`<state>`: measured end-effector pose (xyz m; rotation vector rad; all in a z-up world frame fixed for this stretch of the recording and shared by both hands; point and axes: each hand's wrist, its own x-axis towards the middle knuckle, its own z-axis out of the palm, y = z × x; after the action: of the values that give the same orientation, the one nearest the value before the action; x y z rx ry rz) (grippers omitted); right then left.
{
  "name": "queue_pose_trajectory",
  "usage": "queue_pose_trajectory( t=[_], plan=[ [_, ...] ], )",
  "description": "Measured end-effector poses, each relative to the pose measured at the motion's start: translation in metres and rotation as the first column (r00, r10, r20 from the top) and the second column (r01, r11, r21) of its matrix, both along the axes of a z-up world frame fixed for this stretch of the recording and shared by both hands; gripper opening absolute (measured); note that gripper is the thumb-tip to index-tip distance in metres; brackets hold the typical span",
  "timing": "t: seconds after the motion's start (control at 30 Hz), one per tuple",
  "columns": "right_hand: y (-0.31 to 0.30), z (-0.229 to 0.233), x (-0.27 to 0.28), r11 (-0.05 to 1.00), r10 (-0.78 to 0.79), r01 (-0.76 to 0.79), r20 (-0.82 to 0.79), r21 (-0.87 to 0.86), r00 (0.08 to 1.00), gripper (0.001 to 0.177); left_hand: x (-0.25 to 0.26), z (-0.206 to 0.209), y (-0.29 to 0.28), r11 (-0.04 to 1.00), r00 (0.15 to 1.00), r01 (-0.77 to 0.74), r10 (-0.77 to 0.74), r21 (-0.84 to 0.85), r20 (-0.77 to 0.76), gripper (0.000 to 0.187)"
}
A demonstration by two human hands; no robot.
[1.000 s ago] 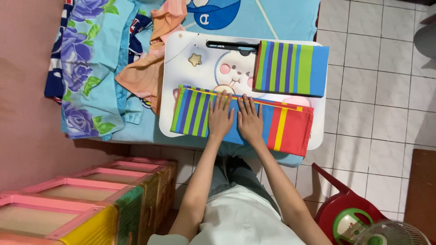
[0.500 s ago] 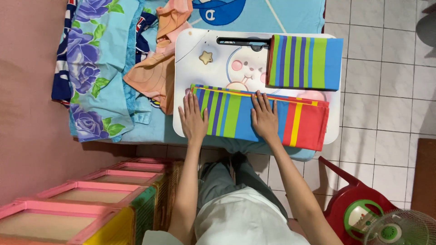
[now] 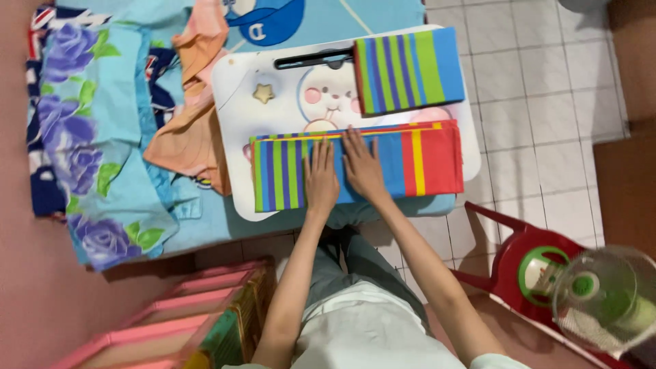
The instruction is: The person folds several pieces of fabric on a small white folding board placed on a bed. They smooth and crease each item by hand, then stack the folded pieces on the board. The fabrics include a striped multicolor cloth and a blue floral-patterned cloth.
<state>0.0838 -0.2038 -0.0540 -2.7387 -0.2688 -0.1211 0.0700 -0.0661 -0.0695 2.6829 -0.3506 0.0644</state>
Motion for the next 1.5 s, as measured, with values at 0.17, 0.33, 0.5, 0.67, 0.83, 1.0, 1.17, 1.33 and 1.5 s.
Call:
queue_pose_trajectory(
  t=[0.17, 0.33, 0.5, 0.67, 0.83, 1.0, 1.17, 1.33, 1.5],
  plan=[
    [0.007, -0.01, -0.008, 0.998, 0.005, -0.005, 0.003, 0.056, 1.0, 0.061, 0.013, -0.013, -0.01, 0.995, 0.997, 0.081, -0.081, 0.056, 0.006, 0.052],
    [0.006, -0.01, -0.013, 0.999, -0.024, 0.028, 0.132, -0.025, 0.991, 0.053, 0.012, -0.001, -0.011, 0.996, 1.0, 0.004, -0.002, 0.086, -0.02, 0.054],
    [-0.001, -0.018, -0.012, 0.997, -0.027, 0.037, 0.142, -0.069, 0.99, 0.054, 0.01, -0.002, -0.01, 0.995, 1.0, -0.017, 0.018, 0.101, -0.005, 0.055],
    [-0.055, -0.007, -0.01, 0.993, -0.073, 0.074, 0.015, -0.093, 0.997, 0.054, 0.013, -0.014, -0.01, 0.996, 1.0, -0.018, 0.02, 0.086, -0.018, 0.054],
    [-0.116, 0.006, -0.017, 0.986, -0.142, 0.137, -0.051, -0.093, 0.988, 0.053, 0.011, -0.012, -0.011, 0.996, 0.999, -0.034, 0.034, 0.088, -0.003, 0.054],
    [-0.177, 0.008, -0.024, 0.96, -0.241, 0.224, -0.086, -0.169, 0.967, 0.055, 0.011, -0.015, -0.012, 0.994, 1.0, -0.028, 0.028, 0.107, 0.002, 0.054],
    [-0.165, 0.023, -0.021, 0.925, -0.36, 0.346, -0.068, -0.156, 0.931, 0.058, 0.013, -0.011, -0.012, 0.992, 0.999, -0.027, 0.031, 0.122, -0.033, 0.055],
    [-0.058, -0.007, -0.016, 0.975, -0.222, 0.223, -0.026, 0.02, 0.975, 0.054, 0.011, -0.01, -0.012, 0.993, 0.999, -0.023, 0.028, 0.114, -0.043, 0.055],
    [-0.026, -0.023, -0.014, 1.0, 0.002, -0.002, -0.016, -0.028, 1.0, 0.056, 0.012, -0.012, -0.012, 0.991, 0.999, -0.023, 0.026, 0.129, -0.02, 0.057]
  ],
)
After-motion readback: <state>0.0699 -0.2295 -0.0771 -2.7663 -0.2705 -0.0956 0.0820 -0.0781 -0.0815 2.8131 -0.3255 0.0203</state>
